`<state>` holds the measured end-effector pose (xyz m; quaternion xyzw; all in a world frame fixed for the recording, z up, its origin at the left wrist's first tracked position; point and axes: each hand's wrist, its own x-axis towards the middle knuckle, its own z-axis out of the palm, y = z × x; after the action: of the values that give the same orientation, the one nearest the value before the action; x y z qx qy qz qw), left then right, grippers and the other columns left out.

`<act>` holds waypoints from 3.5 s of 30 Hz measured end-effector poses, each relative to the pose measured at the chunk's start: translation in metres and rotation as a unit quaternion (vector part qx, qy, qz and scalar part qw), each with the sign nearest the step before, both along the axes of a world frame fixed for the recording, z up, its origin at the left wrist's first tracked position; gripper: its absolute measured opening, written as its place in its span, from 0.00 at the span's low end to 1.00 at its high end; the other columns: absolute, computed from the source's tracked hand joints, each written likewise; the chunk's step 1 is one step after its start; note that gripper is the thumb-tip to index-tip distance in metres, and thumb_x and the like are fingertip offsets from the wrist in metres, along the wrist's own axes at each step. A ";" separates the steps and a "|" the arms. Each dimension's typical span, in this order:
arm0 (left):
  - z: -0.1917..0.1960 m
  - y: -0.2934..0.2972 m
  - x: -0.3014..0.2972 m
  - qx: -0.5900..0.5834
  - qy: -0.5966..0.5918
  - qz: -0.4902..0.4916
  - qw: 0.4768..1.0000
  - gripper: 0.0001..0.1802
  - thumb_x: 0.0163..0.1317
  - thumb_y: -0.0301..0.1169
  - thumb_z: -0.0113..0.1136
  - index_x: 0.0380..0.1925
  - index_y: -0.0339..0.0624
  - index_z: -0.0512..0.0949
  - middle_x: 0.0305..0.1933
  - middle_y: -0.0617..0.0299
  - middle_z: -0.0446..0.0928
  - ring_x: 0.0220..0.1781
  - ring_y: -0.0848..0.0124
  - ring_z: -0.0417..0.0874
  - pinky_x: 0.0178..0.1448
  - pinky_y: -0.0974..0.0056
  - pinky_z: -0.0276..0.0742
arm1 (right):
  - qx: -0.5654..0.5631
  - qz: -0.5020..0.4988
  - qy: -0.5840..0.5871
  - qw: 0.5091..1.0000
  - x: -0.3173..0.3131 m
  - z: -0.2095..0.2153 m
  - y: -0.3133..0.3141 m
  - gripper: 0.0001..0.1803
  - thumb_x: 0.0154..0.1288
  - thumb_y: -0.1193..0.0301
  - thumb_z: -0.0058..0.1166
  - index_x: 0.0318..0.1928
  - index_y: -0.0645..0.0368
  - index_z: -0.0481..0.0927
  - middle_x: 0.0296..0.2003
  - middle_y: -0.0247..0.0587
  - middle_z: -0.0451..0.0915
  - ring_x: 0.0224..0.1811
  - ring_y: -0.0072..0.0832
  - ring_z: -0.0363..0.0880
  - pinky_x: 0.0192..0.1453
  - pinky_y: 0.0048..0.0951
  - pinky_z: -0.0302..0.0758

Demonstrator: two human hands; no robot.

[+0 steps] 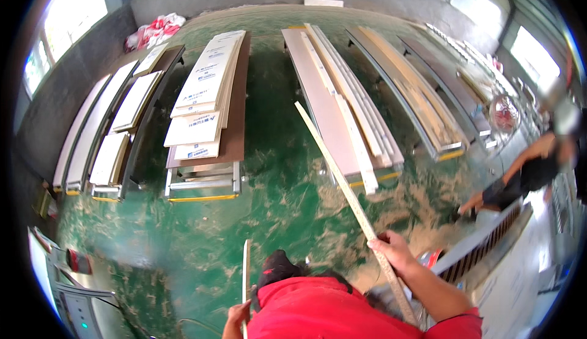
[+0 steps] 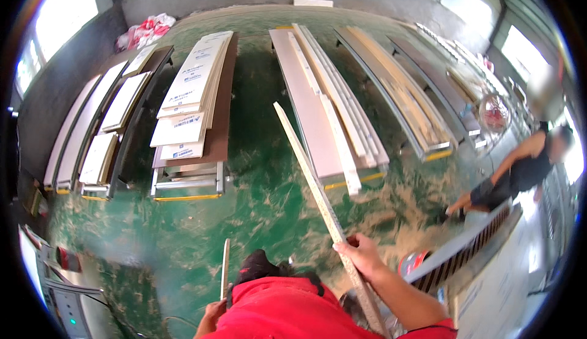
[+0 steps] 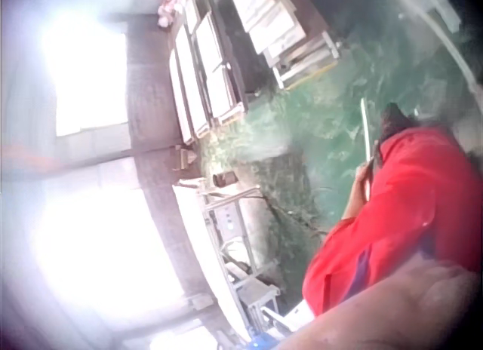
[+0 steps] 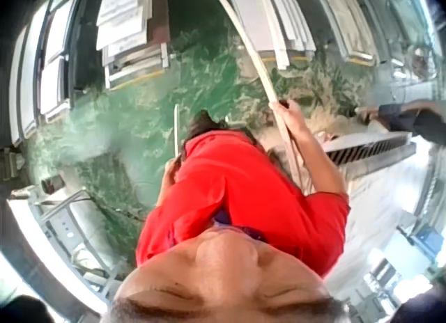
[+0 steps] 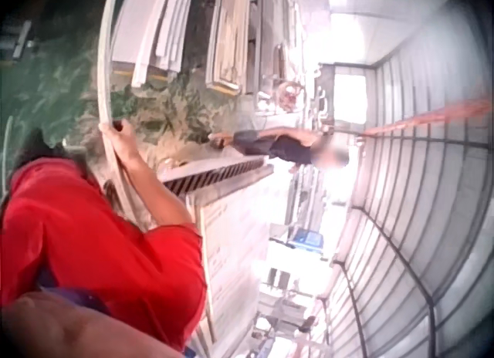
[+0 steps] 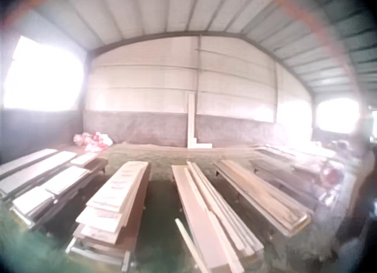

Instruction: The person removes long scrap strips from a panel machine, carries the strips to a designated pile, and wipes down white furniture panels with a cloth before moving them between stations.

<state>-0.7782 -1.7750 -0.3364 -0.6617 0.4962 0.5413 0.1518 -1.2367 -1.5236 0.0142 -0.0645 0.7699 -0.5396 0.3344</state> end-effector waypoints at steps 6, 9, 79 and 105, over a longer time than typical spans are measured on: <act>-0.060 -0.085 -0.091 -0.027 0.006 -0.010 1.000 0.32 0.45 0.60 0.70 0.25 0.38 0.85 0.22 0.61 0.81 0.28 0.73 0.80 0.35 0.63 0.75 | 0.021 -0.022 -0.007 1.000 -0.137 -0.046 -0.093 0.26 0.51 0.58 0.69 0.38 0.68 0.75 0.29 0.38 0.76 0.29 0.22 0.73 0.32 0.25 0.71; -0.068 -0.152 -0.153 -0.049 -0.017 -0.091 0.994 0.34 0.46 0.64 0.65 0.23 0.38 0.84 0.23 0.56 0.81 0.27 0.69 0.82 0.35 0.61 0.76 | 0.020 -0.039 0.005 0.999 -0.200 -0.070 -0.150 0.21 0.52 0.64 0.67 0.39 0.67 0.75 0.30 0.37 0.76 0.30 0.21 0.73 0.34 0.25 0.70; 0.251 -1.197 -1.454 -0.140 -0.199 -0.414 0.877 0.24 0.59 0.50 0.59 0.28 0.36 0.80 0.19 0.58 0.72 0.24 0.70 0.69 0.28 0.60 0.66 | 0.327 -0.017 0.259 0.909 -1.483 -0.379 -1.073 0.28 0.42 0.62 0.68 0.41 0.62 0.71 0.42 0.46 0.72 0.50 0.43 0.69 0.55 0.41 0.68; 0.211 -1.274 -1.647 -0.085 -0.027 -0.551 0.830 0.23 0.56 0.42 0.65 0.40 0.31 0.80 0.33 0.54 0.80 0.35 0.69 0.79 0.41 0.63 0.75 | 0.231 -0.049 0.035 0.971 -1.293 -0.352 -1.187 0.18 0.49 0.66 0.58 0.41 0.57 0.75 0.41 0.51 0.74 0.45 0.48 0.74 0.48 0.45 0.74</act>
<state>-2.4255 -3.0493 -0.1252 -0.3031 0.8180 0.3055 0.3816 -2.5299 -2.7110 -0.3376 0.0332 0.8872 -0.3601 0.2863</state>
